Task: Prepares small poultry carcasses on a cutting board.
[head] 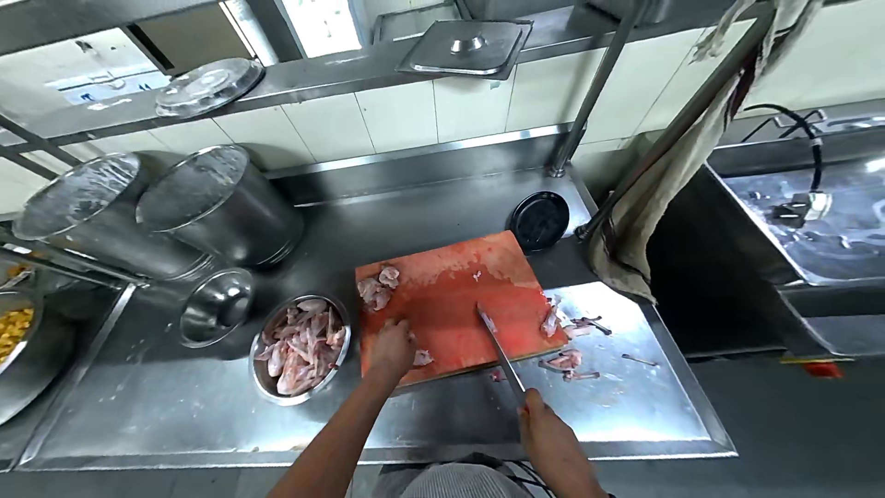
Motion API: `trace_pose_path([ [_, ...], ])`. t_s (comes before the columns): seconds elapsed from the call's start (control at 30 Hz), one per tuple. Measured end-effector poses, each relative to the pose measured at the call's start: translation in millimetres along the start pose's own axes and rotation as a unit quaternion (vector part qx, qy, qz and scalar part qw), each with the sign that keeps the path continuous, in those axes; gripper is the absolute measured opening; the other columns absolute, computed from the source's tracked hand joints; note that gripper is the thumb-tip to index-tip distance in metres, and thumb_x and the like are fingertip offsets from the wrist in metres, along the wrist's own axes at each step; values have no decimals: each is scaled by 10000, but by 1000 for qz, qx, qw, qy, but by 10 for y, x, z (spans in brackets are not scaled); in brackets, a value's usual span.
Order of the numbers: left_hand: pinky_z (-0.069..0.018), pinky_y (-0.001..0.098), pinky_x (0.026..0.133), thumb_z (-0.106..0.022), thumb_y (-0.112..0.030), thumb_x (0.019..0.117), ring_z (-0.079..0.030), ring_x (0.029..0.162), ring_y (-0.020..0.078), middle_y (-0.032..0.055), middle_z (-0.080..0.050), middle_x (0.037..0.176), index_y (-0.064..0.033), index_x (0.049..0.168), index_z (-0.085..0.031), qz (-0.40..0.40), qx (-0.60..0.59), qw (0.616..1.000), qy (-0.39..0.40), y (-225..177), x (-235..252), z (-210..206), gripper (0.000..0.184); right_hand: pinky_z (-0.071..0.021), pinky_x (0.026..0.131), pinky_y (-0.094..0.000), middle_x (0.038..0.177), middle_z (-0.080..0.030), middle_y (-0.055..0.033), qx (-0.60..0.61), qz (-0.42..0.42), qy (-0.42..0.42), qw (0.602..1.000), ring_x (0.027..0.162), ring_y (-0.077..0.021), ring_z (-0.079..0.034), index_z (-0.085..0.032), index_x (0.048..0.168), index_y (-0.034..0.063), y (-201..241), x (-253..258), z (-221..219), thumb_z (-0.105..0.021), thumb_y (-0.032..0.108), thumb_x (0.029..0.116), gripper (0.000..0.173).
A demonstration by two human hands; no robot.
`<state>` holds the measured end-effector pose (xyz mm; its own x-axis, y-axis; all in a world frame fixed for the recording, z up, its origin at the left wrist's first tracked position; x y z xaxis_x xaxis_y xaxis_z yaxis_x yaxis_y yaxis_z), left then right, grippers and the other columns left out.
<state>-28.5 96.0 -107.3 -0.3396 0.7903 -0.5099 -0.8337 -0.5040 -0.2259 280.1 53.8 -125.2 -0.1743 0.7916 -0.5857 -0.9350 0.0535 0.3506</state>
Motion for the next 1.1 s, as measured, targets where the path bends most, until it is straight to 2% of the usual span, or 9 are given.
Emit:
trace_pose_path([
  [0.1,-488,503,1088,-613,-258,992,-612,1266,302,139,-629,1373,-94,1311,-671,6,-58,998,-18,111,-73,-36,364,-591,794,-519,1089,-695,-177,7,-1,-6,1000,938,-357,-726,-507,1363,94,2,2,-33,-452,302,1074,360],
  [0.2,-553,484,985,-626,-266,1002,-705,1060,251,117,-734,1127,-96,1244,-705,20,-178,978,-109,395,-173,-232,306,-589,778,-517,1052,-700,-167,22,0,-15,1000,911,-352,-726,-520,1342,92,-31,4,-111,-471,281,1061,342],
  [0.3,-605,441,886,-667,-195,984,-733,915,206,114,-746,1003,-34,1184,-698,31,-353,916,-188,524,-180,-378,259,-584,774,-526,1030,-699,-175,38,11,-17,999,902,-361,-722,-524,1329,80,-56,3,-126,-481,265,1053,335],
  [0.43,-639,378,820,-692,-32,937,-745,856,192,109,-756,954,21,1113,-678,-55,-520,817,-243,374,-215,-261,184,-579,753,-550,1002,-703,-188,59,43,-23,997,879,-372,-720,-545,1295,64,-43,-29,-49,-504,257,1036,325],
  [0.53,-599,344,942,-703,-48,923,-714,1009,144,56,-749,1084,-33,1120,-731,-144,-415,851,-288,280,-239,-152,199,-578,712,-548,920,-702,-166,84,100,-35,991,813,-353,-714,-565,1283,58,69,-63,61,-530,260,1022,333],
  [0.63,-528,412,1042,-681,-85,928,-674,1113,167,1,-754,1110,-118,1093,-769,-164,-277,880,-349,239,-262,-163,190,-580,726,-516,890,-693,-139,109,156,-12,982,793,-316,-704,-564,1298,58,225,-48,102,-520,267,1029,343],
  [0.8,-609,365,874,-695,-112,927,-712,910,172,106,-722,1039,2,1128,-702,-82,-301,886,-342,268,-240,-443,231,-568,745,-508,890,-673,-135,148,190,69,968,797,-302,-685,-555,1291,65,397,38,-5,-522,321,1037,362],
  [0.97,-602,392,789,-720,-188,898,-680,868,216,136,-679,1006,-17,976,-715,-44,-239,902,-357,287,-311,-666,187,-554,771,-535,913,-662,-152,139,187,154,960,834,-320,-677,-535,1300,80,377,164,-255,-490,383,1055,392],
  [1.1,-566,470,872,-677,-280,926,-683,908,267,100,-708,924,-43,971,-713,-20,-218,921,-321,339,-334,-674,245,-543,851,-569,1018,-680,-187,110,153,179,966,945,-354,-686,-514,1365,77,339,165,-292,-461,394,1071,435],
])
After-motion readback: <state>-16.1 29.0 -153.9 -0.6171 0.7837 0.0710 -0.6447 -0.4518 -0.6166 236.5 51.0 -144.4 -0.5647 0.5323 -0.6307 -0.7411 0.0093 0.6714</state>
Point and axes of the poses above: each hand's wrist, its own x-axis towards the middle knuckle, its own z-axis out of the back of the hand, y = z × x, the point moved 2 cm from there along x, towards the middle knuckle
